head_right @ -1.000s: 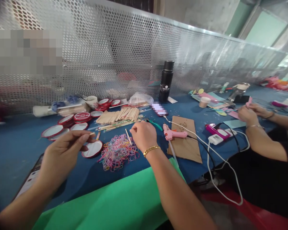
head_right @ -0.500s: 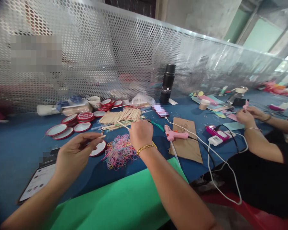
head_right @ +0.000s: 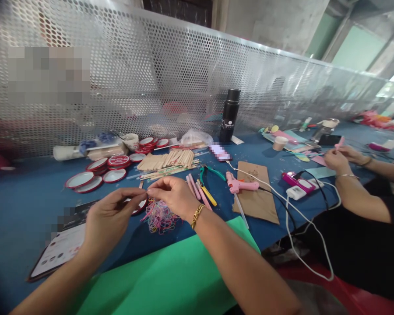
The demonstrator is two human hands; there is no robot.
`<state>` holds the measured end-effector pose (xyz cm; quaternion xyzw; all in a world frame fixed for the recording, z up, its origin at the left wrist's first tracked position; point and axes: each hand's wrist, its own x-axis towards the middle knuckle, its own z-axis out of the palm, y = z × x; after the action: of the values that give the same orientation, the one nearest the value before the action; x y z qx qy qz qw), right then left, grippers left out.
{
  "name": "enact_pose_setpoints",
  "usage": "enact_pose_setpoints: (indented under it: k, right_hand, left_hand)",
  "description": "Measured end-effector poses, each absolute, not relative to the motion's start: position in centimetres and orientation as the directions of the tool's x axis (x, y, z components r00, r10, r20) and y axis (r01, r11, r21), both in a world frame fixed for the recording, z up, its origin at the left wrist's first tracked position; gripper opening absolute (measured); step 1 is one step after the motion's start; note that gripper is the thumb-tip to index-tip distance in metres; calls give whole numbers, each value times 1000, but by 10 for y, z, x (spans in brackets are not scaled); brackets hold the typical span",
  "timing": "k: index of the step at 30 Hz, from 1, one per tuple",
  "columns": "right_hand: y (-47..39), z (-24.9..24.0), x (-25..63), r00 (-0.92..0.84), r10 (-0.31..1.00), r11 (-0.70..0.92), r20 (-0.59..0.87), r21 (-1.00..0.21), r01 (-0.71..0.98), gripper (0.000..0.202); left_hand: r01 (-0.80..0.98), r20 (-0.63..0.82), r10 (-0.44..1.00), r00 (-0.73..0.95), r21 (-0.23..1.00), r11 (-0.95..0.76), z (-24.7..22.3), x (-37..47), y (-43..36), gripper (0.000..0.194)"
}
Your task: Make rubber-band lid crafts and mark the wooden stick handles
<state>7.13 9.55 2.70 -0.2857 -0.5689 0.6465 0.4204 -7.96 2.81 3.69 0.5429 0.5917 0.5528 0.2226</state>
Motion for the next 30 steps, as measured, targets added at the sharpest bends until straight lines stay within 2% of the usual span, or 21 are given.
enact_pose_setpoints:
  k: [2,5,9,12,21,26,28,30]
  right_hand:
    - [96,30,73,-484,872,-57,73,-967,-248,38]
    - [98,31,77,-512,856,-89,70,-956,-280,38]
    - [102,26,79,-562,820,-93,109,-943,-318,37]
    - [102,24,77,-549,829,-89,110,-942,-323,37]
    - [99,22,67,-411,903,-2,124,-957,-291,50]
    - [94,31,79,-429,873,200,232,-972,-119,35]
    - [88,44,102,-431,854,352,292,-934,64,25]
    - [84,57,136,-394,837,522,379,-769,369,17]
  left_hand:
    - [291,276,912,-303,938,-187,38,-80,28,14]
    - [26,129,951,-280,992,-127,36,-80,31,24]
    - [-231,-17,974,-226,972,-37,34,-77,33,31]
    - [-243,-49,975,-215,970,-5,36,-75,32,34]
    - [-162,1,962,-272,986,-47,33,-78,37,31]
    - [-122,44,962,-268,989,-79,31,-84,38,32]
    - [-111,68,964,-257,989,-100,31,-85,38,32]
    - [-107,91,963,-252,987,-121,31,-85,37,33]
